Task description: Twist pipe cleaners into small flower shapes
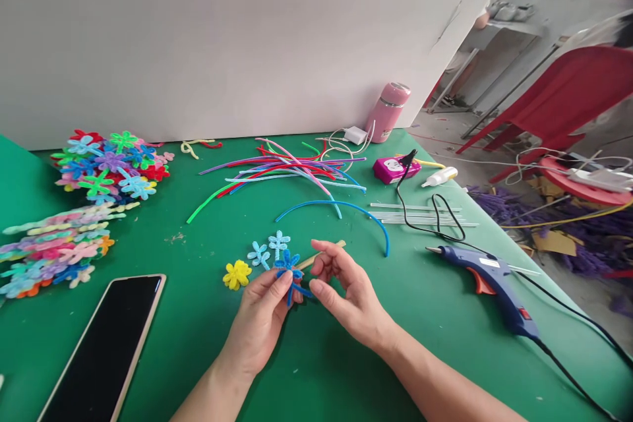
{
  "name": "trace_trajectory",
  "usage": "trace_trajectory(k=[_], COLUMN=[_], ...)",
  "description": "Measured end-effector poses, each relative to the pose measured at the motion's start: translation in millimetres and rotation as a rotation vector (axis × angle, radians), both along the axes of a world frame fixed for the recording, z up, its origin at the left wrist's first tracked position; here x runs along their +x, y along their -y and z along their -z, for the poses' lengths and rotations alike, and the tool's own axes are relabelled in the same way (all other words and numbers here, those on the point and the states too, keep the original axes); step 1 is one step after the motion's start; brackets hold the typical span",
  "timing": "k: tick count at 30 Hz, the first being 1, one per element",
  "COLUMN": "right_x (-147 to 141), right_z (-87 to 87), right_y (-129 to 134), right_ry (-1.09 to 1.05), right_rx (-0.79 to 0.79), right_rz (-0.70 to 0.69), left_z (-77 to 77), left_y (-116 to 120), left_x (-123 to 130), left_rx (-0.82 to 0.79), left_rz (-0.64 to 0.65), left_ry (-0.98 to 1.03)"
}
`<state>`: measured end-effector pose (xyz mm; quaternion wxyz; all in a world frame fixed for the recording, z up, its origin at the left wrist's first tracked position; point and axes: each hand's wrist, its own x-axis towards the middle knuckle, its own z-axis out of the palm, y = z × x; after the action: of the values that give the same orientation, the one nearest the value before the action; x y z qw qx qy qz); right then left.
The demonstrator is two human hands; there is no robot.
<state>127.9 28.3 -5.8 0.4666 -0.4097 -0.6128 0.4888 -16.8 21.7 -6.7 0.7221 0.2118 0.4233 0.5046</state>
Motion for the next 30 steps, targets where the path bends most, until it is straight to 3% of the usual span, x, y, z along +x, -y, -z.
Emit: trace_trajectory(k=[4,14,21,24,30], right_x=[-5,6,9,10,9], right_z=[0.9,-10.4,-14.4,-12.2,-3.7], right_y=[4,-2,-1,-2,-5], right_ry=[0.012,0.025,0.067,0.149,0.371], right_rx=[0.076,0.076,0.144,0.231,0.557], right_rz=[-0.095,-0.131,-0.279,-0.211,-0.042], left_z=[-0.7,-10.9,-6.5,-5.9,-7.6], left_y=[1,3,6,6,3], left_x=[0,-1,-2,-1,2], left_rx=[0.033,0.080,-0.019,-0.031,-0.072], left_rz=[0.020,0.157,0.284,0.231,0.057], left_ry=[0.047,0.020,-0.006,-0.010,0.051])
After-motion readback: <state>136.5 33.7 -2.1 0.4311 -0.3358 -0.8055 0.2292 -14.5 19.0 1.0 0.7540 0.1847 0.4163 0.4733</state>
